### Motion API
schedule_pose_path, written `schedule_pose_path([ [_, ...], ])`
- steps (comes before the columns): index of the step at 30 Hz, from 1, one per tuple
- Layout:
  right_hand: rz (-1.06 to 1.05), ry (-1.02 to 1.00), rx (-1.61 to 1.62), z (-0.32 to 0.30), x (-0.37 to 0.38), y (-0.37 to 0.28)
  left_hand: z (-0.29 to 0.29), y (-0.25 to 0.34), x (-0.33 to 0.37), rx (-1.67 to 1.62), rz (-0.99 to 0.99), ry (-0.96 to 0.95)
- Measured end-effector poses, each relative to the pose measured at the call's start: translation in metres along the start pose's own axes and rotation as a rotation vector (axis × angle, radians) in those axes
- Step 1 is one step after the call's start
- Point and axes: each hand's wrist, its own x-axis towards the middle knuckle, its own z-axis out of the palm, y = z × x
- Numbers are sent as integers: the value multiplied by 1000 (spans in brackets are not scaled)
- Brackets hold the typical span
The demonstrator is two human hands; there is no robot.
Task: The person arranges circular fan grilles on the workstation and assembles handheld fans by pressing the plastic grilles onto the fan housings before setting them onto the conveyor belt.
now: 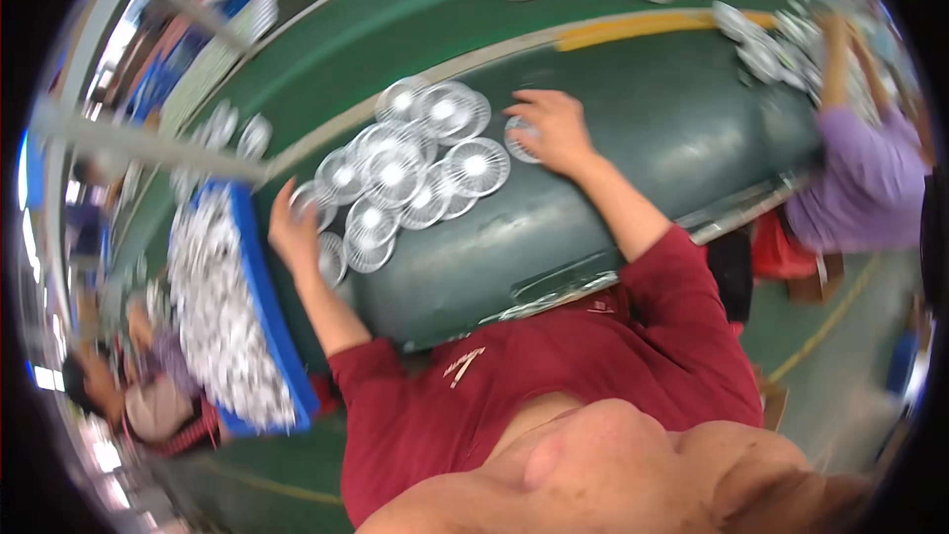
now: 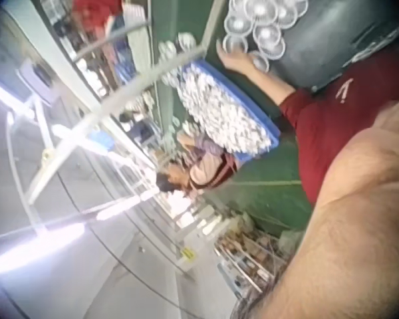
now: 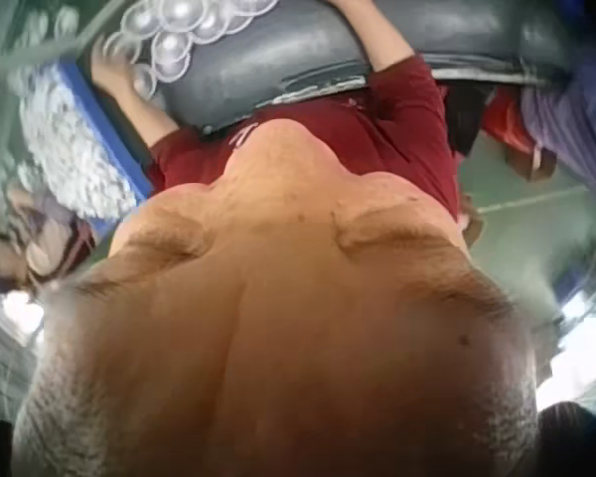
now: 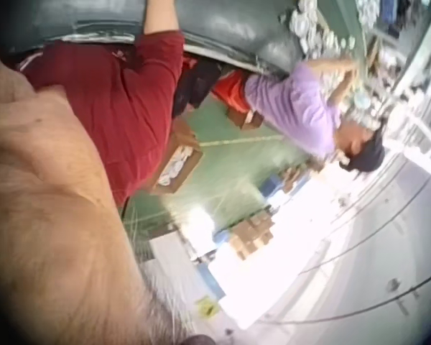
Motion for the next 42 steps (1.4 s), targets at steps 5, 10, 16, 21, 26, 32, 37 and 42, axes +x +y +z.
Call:
schedule_pose_path([
  [5,44,36,29,15,-12,6,22,-16,1,247,153,-31],
  [10,79,4,44,9,-14,2,25,-29,1,-132,37,-162],
  [16,75,12,72,11,-11,0,11,99,5,-737,52,-133],
  [21,61,24,10,14,-11,10,12,252,-15,-1263,557,-406],
  [26,-3,24,38,10,-6,14,-31,353,-46,-1623,456,-711],
  [32,57,-42,49,8,-8,-1,-79,329,-69,-1503,418,-472],
  [37,35,-76,58,6,-2,-10,-61,334,-65,-1475,471,-373],
  [42,68,-75,22,3,-11,7,-50,337,-81,-1568,555,-354],
])
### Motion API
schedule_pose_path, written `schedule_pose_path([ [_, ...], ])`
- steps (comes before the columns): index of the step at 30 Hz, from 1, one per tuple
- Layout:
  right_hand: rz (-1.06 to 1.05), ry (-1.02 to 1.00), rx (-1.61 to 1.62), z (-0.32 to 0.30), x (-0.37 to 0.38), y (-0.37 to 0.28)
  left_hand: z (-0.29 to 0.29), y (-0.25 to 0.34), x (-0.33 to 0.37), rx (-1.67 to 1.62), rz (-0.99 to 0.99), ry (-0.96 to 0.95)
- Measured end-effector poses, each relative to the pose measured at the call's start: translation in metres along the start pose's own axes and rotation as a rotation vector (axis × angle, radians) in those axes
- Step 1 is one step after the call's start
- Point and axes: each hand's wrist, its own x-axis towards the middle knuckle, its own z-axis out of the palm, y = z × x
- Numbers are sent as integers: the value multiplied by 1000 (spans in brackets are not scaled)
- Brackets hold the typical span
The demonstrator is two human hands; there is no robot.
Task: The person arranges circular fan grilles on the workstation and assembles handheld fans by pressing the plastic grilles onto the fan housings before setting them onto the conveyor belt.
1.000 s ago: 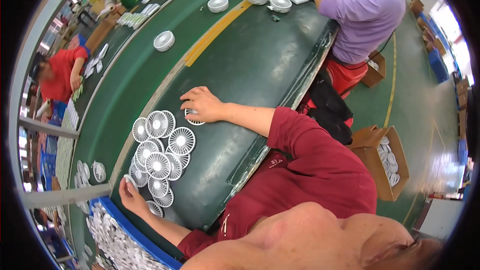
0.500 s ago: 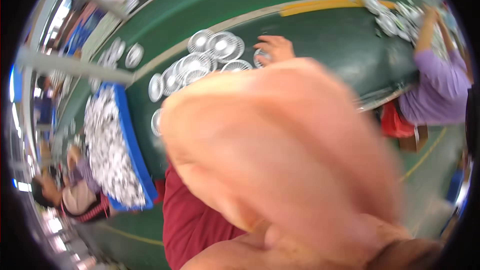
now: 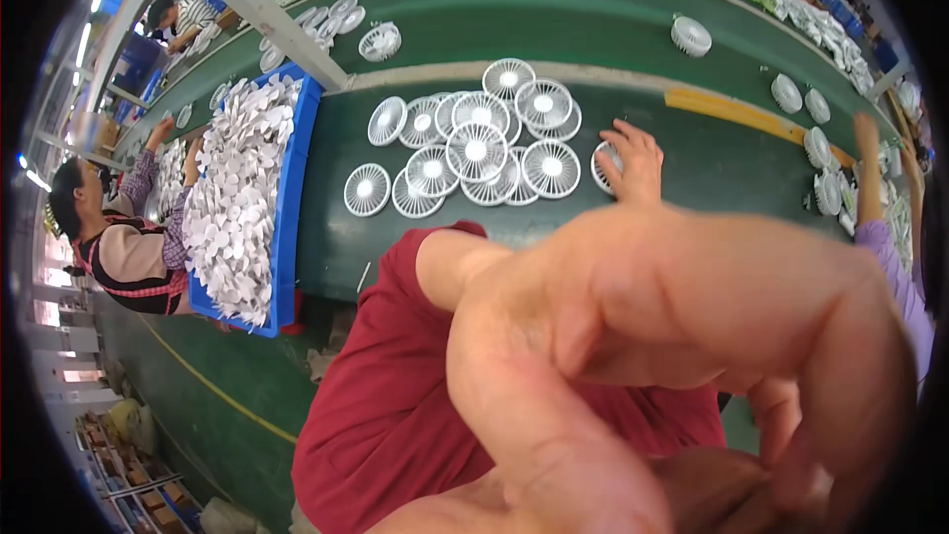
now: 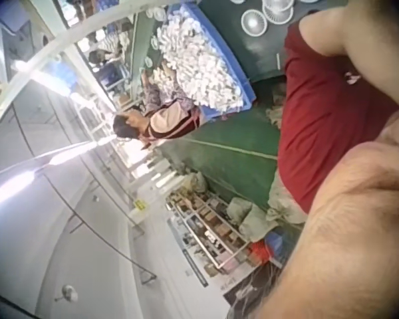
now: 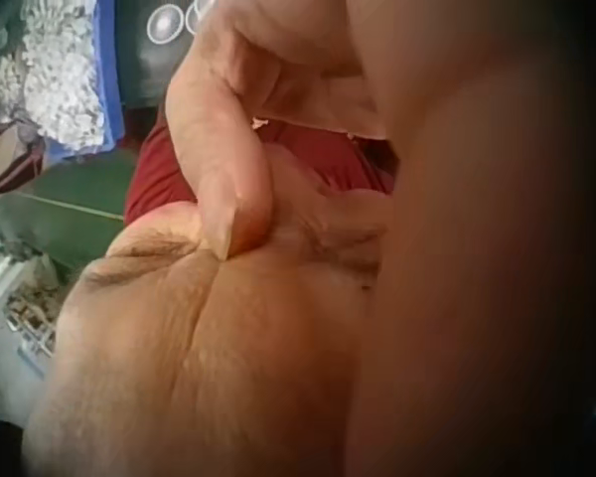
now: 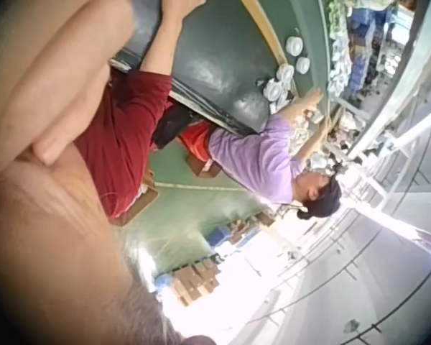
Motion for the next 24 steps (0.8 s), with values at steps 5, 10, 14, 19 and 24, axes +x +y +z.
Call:
schedule_pose_path([
  [5,-31,-20,19,6,7,-10,-24,10,9,-38,37,-1],
  [10,-38,-32,6,3,8,-12,-17,4,3,-58,48,30],
  [14,-11,-84,-18,1,-7,-11,-11,14,-5,-36,115,-19],
  [19,-3,-97,20,-7,7,-10,-21,2,3,-11,131,-6],
  [24,0,-112,24,-3,11,-13,-28,-3,10,-23,156,-25],
])
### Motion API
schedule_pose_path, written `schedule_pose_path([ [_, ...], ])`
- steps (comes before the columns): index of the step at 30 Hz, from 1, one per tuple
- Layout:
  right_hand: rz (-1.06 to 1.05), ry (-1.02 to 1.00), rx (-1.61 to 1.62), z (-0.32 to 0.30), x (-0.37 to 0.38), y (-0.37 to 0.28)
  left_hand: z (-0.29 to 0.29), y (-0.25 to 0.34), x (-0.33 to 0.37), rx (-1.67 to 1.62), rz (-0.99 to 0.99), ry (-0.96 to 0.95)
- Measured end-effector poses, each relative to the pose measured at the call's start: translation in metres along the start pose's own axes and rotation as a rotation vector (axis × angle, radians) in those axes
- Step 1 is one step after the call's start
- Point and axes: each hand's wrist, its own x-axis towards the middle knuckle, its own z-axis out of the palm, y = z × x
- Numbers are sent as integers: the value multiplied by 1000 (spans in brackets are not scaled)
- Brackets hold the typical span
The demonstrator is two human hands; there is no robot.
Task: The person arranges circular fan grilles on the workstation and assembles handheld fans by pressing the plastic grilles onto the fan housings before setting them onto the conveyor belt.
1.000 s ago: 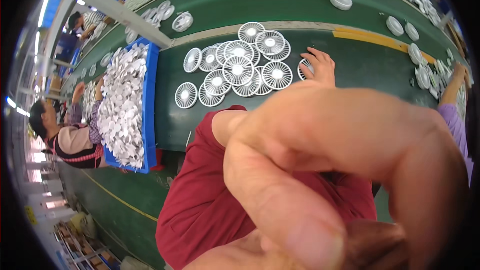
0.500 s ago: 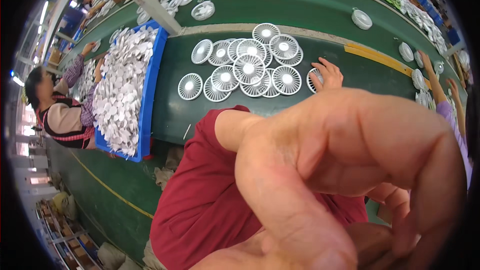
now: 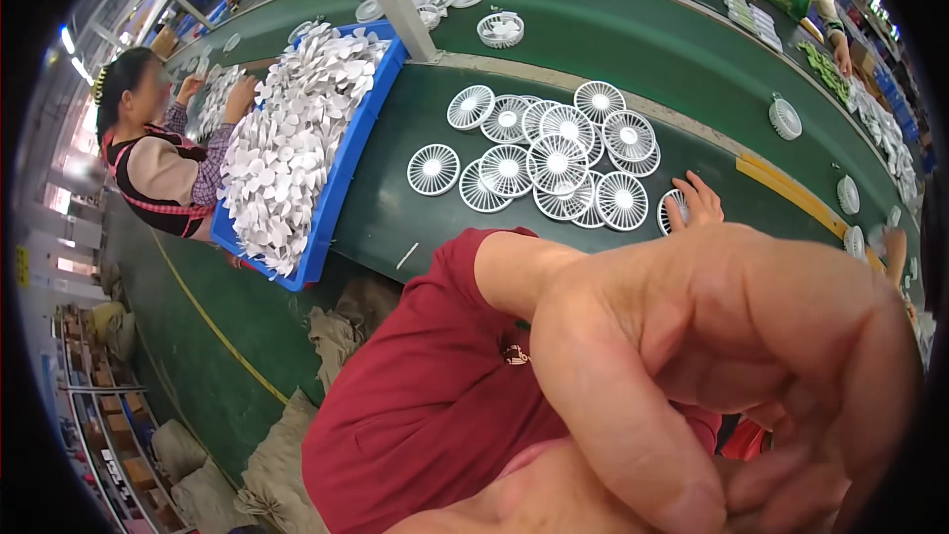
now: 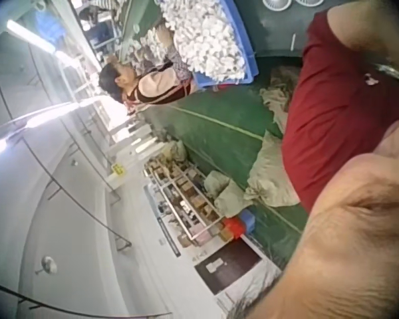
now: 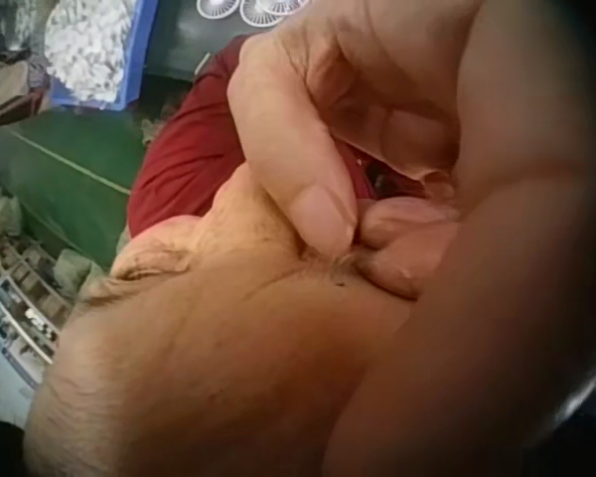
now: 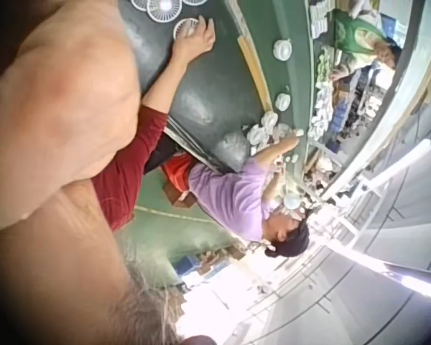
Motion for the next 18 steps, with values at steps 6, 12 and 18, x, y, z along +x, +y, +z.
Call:
schedule_pose_path([
  [6,1,3,-17,-2,2,2,-7,5,-6,-51,32,-27],
  [12,12,-12,-28,1,-7,2,-18,1,-5,-121,60,-49],
  [18,-47,-11,-12,5,-2,11,-23,-25,0,-221,39,-16],
])
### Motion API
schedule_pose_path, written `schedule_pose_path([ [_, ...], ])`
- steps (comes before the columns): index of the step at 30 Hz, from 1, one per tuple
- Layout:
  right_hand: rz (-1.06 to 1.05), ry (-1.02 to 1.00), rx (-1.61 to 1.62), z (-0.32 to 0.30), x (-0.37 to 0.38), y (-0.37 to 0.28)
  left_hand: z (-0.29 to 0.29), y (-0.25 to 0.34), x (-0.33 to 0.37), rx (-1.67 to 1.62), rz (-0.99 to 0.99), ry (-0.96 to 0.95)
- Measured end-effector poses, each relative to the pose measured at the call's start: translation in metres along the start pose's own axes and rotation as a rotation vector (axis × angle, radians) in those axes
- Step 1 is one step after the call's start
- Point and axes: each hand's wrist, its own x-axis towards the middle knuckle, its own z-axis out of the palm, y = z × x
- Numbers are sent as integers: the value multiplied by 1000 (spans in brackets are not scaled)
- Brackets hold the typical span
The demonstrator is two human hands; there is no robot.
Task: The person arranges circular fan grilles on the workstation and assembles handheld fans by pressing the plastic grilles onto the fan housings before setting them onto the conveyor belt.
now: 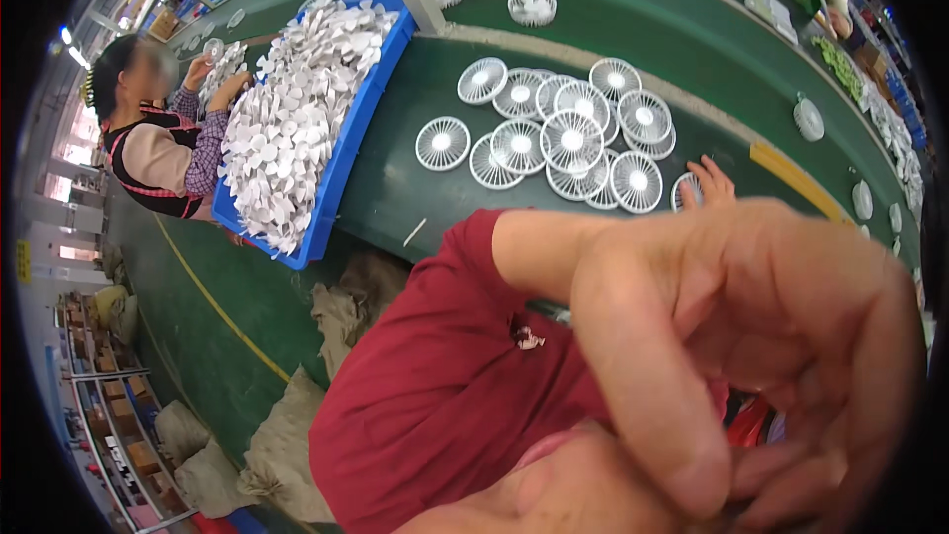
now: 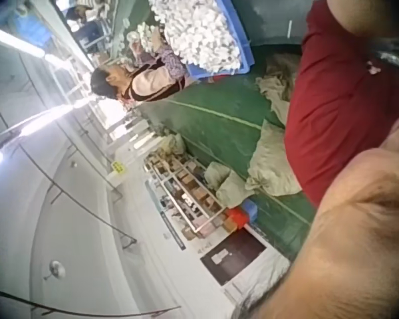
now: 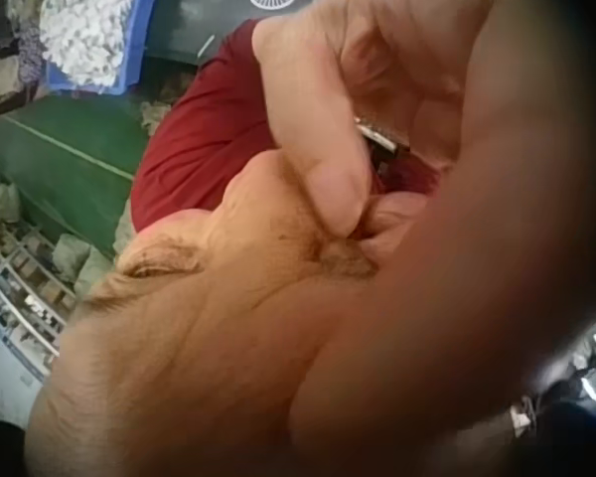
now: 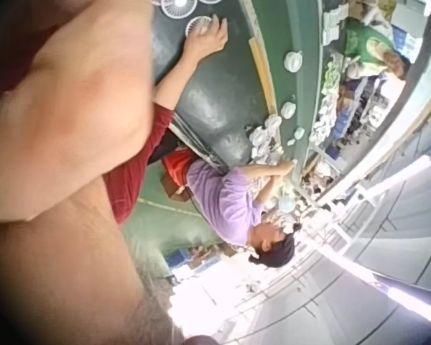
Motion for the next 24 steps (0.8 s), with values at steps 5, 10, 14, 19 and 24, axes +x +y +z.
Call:
schedule_pose_path([
  [5,51,-49,104,-16,-2,-3,-32,-1,12,-154,-2,-6],
  [10,-92,-253,82,-39,2,-15,-83,46,26,76,-113,-46],
  [14,-65,-262,45,-45,0,-18,-138,68,15,522,87,224],
  [19,-24,-167,5,-46,-2,-15,-295,21,-17,1267,-341,472],
  [24,-70,-99,38,-29,4,-25,-466,1,-81,2172,-476,251],
])
